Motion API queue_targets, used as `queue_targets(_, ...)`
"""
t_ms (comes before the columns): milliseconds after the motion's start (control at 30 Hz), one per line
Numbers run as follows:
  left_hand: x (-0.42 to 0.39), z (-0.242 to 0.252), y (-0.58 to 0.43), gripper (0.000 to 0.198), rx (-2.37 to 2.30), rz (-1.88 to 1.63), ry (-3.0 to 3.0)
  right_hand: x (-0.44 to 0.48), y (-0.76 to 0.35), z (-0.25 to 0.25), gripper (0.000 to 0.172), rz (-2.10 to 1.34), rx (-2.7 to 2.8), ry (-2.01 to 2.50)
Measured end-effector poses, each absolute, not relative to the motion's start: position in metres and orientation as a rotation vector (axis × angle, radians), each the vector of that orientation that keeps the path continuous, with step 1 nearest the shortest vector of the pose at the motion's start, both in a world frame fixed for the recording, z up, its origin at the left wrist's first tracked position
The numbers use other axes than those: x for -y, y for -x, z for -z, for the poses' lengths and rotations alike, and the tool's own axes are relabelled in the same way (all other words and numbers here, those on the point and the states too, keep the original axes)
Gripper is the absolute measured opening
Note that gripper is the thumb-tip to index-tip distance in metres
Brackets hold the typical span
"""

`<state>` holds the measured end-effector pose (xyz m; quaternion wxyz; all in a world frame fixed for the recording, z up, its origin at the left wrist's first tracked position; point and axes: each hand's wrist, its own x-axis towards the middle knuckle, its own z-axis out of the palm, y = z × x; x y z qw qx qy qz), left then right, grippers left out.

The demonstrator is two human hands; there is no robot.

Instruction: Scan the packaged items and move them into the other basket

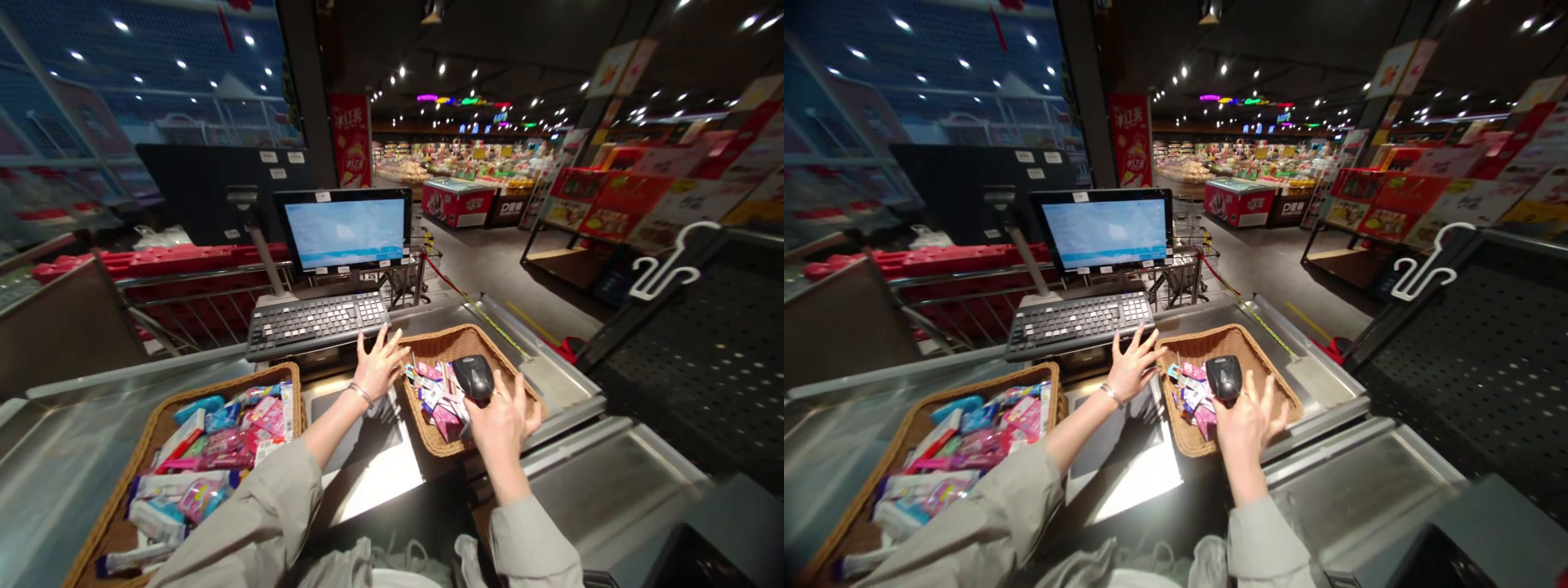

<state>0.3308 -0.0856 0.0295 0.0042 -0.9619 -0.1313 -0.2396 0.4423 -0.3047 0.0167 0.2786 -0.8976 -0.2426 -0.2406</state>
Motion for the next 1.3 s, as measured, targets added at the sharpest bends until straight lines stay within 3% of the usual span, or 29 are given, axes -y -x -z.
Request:
queue_targets(633, 0.043, -0.022, -0.181, 0.039, 1.061, 0.699, 2.77, 0.224, -0.389, -0.028, 0.046, 0.534, 1.034, 2.234)
queue_targets(1300, 0.007, 0.0, -0.057, 0.053, 1.468, 0.268, 2.71, 0.178, -0.342, -0.012, 0.04, 0.426, 1.254, 2.196)
